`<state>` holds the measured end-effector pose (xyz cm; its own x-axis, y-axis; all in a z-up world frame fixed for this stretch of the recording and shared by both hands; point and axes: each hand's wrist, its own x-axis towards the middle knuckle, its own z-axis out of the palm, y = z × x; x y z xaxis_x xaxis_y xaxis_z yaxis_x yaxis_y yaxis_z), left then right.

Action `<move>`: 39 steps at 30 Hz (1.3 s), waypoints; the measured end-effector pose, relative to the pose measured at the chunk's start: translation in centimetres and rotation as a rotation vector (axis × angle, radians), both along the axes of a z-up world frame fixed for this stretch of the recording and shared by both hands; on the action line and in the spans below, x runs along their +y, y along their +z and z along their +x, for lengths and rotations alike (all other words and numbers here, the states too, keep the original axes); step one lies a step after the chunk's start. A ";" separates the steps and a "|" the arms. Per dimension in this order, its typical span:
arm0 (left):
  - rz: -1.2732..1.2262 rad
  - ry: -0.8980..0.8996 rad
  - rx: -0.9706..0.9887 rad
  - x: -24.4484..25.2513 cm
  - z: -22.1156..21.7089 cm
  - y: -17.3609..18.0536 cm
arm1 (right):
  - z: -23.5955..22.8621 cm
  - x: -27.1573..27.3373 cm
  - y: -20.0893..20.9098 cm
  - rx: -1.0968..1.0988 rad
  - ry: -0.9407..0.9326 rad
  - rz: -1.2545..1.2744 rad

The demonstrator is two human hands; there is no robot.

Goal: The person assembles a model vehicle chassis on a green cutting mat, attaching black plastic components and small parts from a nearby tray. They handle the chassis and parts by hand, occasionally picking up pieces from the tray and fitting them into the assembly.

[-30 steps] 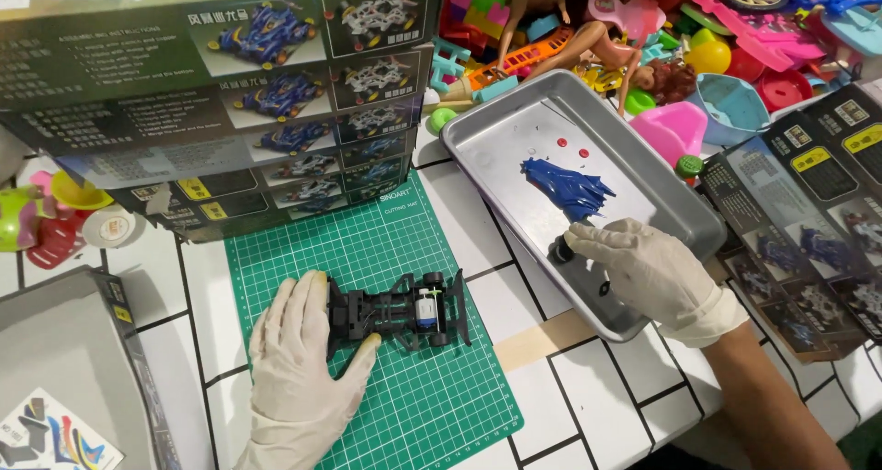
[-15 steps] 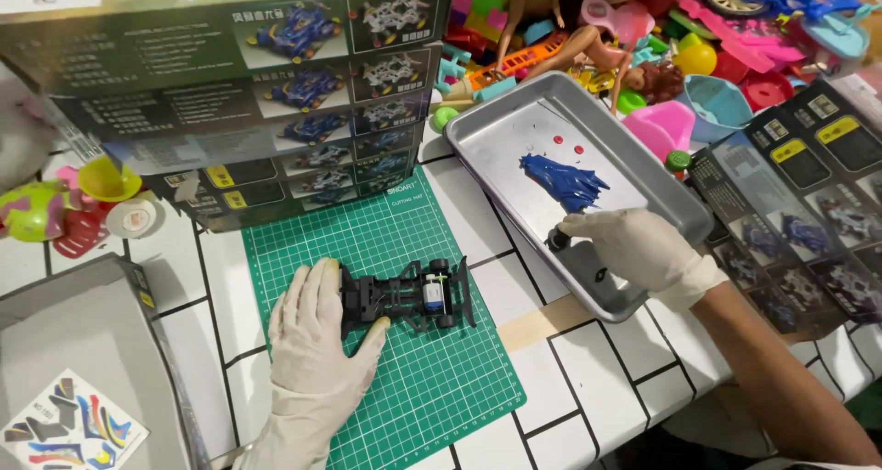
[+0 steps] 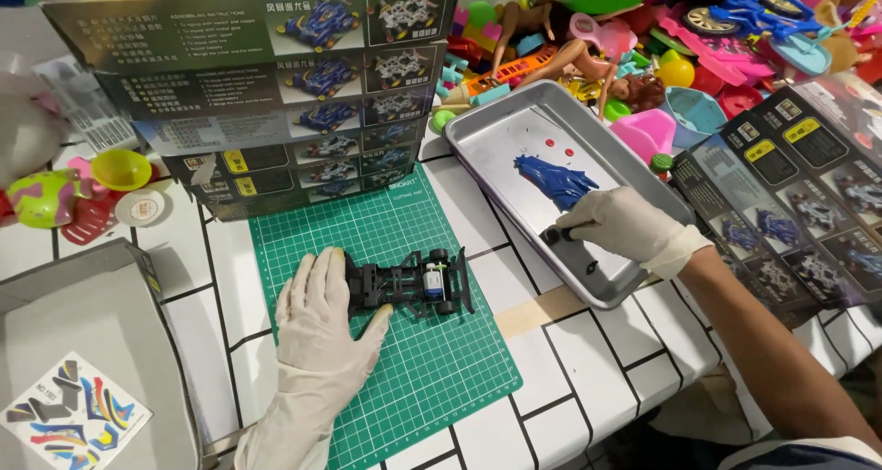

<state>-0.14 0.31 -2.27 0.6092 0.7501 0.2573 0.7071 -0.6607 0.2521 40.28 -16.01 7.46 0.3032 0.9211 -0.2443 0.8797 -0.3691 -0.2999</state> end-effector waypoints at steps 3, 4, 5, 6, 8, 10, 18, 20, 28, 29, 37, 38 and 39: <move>0.009 -0.014 -0.017 -0.1 -0.2 0.5 | 1.0 -0.2 -1.4 -0.019 -0.006 0.027; 0.003 -0.016 -0.025 -0.2 -0.2 0.7 | 1.6 -0.4 -2.2 -0.011 0.043 0.058; -0.005 -0.020 -0.032 -0.3 -0.2 0.8 | 2.3 -0.7 -2.9 -0.002 0.088 0.088; -0.005 -0.024 -0.031 -0.3 -0.1 0.6 | 2.9 -1.0 -3.5 0.000 0.085 0.087; 0.056 -0.008 -0.004 -0.3 -0.1 0.1 | 4.0 -1.2 -4.8 0.049 0.099 0.048; 0.063 0.001 0.008 -0.3 0.0 0.3 | 9.4 -3.2 -10.8 -0.066 0.157 -0.035; 0.067 -0.004 -0.029 -0.4 0.2 1.3 | 6.5 -1.9 -7.6 -0.410 0.422 -0.033; 0.030 -0.007 -0.007 -0.3 0.1 0.7 | 0.9 0.5 -0.6 -0.016 0.046 0.016; -0.178 -0.035 -0.112 -0.3 -0.2 3.0 | -1.8 2.9 7.7 0.002 -0.330 -0.080; -0.223 -0.046 -0.153 -0.4 -0.2 3.3 | -1.0 3.0 7.3 -0.152 -0.266 -0.015; -0.250 -0.127 -0.122 -0.3 -0.2 3.4 | 1.0 3.7 2.0 -0.095 -0.199 0.015; -0.260 -0.144 -0.130 -0.2 -0.2 3.2 | 1.8 3.6 1.1 -0.121 -0.213 0.009; -0.257 -0.144 -0.128 -0.2 -0.2 3.3 | 0.9 3.7 1.9 -0.118 -0.214 0.013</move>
